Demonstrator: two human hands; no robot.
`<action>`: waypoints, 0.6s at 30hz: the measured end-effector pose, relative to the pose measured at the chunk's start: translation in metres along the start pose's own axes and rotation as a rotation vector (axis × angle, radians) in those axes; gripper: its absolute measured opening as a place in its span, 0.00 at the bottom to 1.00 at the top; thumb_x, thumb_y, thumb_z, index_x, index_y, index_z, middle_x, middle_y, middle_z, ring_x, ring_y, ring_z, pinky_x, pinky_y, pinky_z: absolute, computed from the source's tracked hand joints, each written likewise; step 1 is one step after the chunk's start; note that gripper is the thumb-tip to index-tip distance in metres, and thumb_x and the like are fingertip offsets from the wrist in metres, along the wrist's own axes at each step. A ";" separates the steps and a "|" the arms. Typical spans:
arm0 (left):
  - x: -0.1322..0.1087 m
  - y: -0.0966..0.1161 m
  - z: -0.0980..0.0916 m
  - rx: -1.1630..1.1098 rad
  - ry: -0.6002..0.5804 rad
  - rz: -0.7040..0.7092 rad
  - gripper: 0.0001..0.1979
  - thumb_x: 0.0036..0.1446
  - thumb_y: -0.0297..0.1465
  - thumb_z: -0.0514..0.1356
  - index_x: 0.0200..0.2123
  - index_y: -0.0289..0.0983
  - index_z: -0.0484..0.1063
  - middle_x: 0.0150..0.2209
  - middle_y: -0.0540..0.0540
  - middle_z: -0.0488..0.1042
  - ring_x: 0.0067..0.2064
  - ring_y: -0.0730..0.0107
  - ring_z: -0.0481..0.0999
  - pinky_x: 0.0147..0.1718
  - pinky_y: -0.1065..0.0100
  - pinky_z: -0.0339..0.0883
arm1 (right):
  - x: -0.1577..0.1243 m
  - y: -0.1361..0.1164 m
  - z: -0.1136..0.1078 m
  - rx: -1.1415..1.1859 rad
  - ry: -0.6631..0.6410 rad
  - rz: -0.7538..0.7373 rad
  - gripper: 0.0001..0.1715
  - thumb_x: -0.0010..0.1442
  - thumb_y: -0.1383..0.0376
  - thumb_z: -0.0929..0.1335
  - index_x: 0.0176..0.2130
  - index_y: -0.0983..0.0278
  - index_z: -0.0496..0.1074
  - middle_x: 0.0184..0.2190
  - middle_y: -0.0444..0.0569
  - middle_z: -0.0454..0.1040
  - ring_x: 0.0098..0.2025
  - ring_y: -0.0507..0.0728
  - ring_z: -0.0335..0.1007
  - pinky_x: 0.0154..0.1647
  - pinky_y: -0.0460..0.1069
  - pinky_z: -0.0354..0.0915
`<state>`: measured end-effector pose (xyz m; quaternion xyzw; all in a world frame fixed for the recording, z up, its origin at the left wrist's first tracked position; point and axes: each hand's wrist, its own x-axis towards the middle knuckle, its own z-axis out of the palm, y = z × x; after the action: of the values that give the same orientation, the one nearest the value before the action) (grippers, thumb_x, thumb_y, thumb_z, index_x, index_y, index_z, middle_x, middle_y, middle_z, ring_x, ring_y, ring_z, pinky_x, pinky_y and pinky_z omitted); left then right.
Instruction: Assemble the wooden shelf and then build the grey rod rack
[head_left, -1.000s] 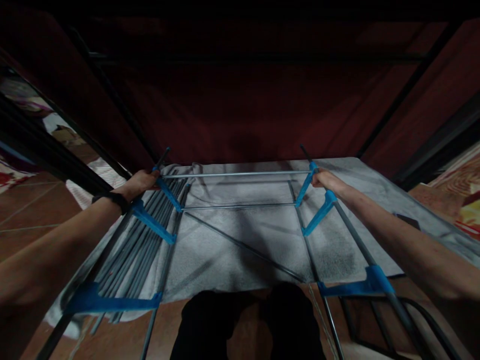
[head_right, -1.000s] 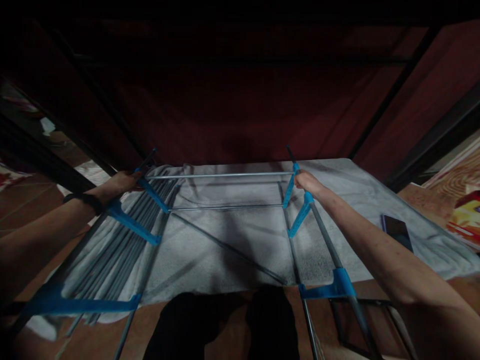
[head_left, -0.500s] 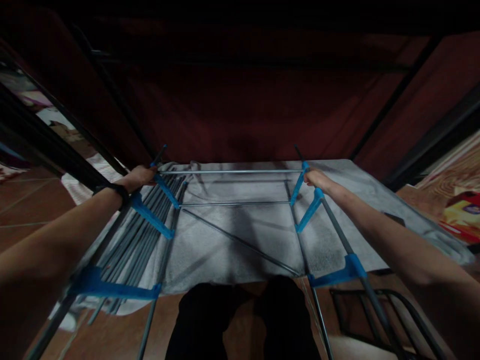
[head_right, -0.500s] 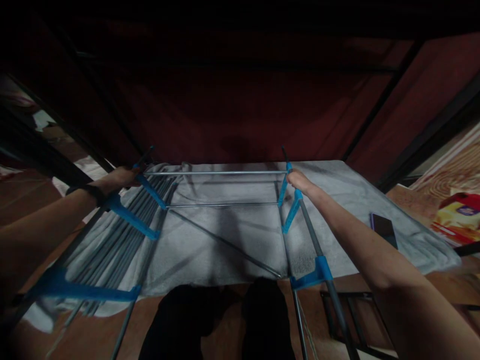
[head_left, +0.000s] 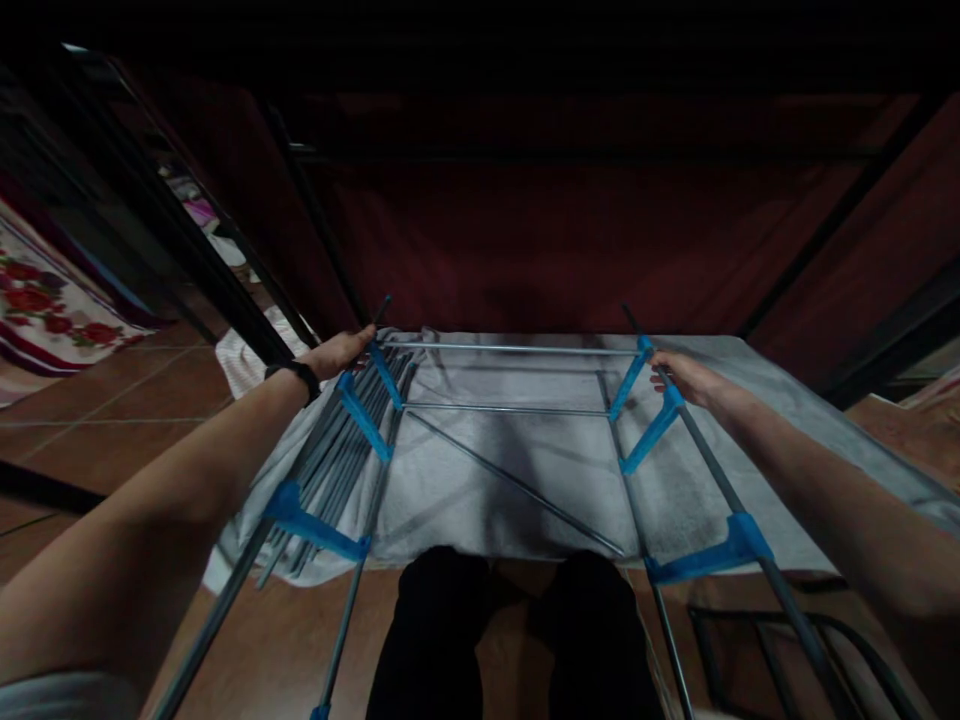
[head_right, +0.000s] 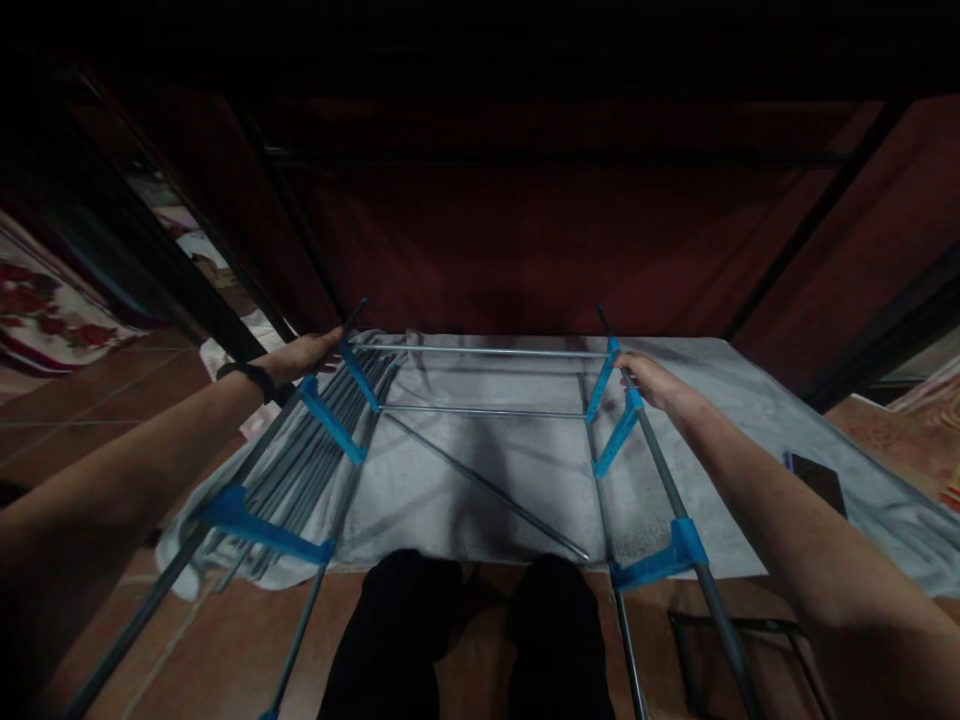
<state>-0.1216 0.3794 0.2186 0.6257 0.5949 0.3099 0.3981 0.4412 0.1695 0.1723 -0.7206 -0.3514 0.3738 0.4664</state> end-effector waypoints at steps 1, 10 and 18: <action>-0.005 -0.002 -0.001 -0.006 -0.028 -0.002 0.27 0.56 0.50 0.59 0.43 0.29 0.74 0.39 0.39 0.77 0.36 0.66 0.74 0.36 0.65 0.69 | -0.003 0.000 -0.003 -0.009 -0.012 0.007 0.10 0.48 0.63 0.66 0.34 0.61 0.65 0.29 0.44 0.66 0.28 0.52 0.64 0.28 0.46 0.65; -0.090 0.005 -0.022 0.016 -0.031 -0.079 0.38 0.47 0.45 0.68 0.59 0.36 0.65 0.55 0.35 0.71 0.53 0.54 0.72 0.42 0.62 0.71 | -0.051 -0.044 -0.002 -0.474 0.208 -0.253 0.32 0.50 0.65 0.68 0.55 0.68 0.67 0.57 0.61 0.68 0.59 0.65 0.64 0.59 0.58 0.60; -0.145 -0.025 -0.015 -0.153 -0.108 -0.102 0.35 0.44 0.38 0.71 0.57 0.41 0.66 0.50 0.38 0.75 0.45 0.56 0.78 0.33 0.66 0.75 | -0.114 -0.069 0.096 -0.882 -0.209 -0.492 0.31 0.55 0.66 0.65 0.58 0.67 0.69 0.58 0.54 0.69 0.60 0.63 0.64 0.61 0.54 0.60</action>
<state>-0.1614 0.2367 0.2170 0.5782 0.5784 0.2992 0.4915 0.2931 0.1332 0.2334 -0.7036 -0.6794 0.1395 0.1548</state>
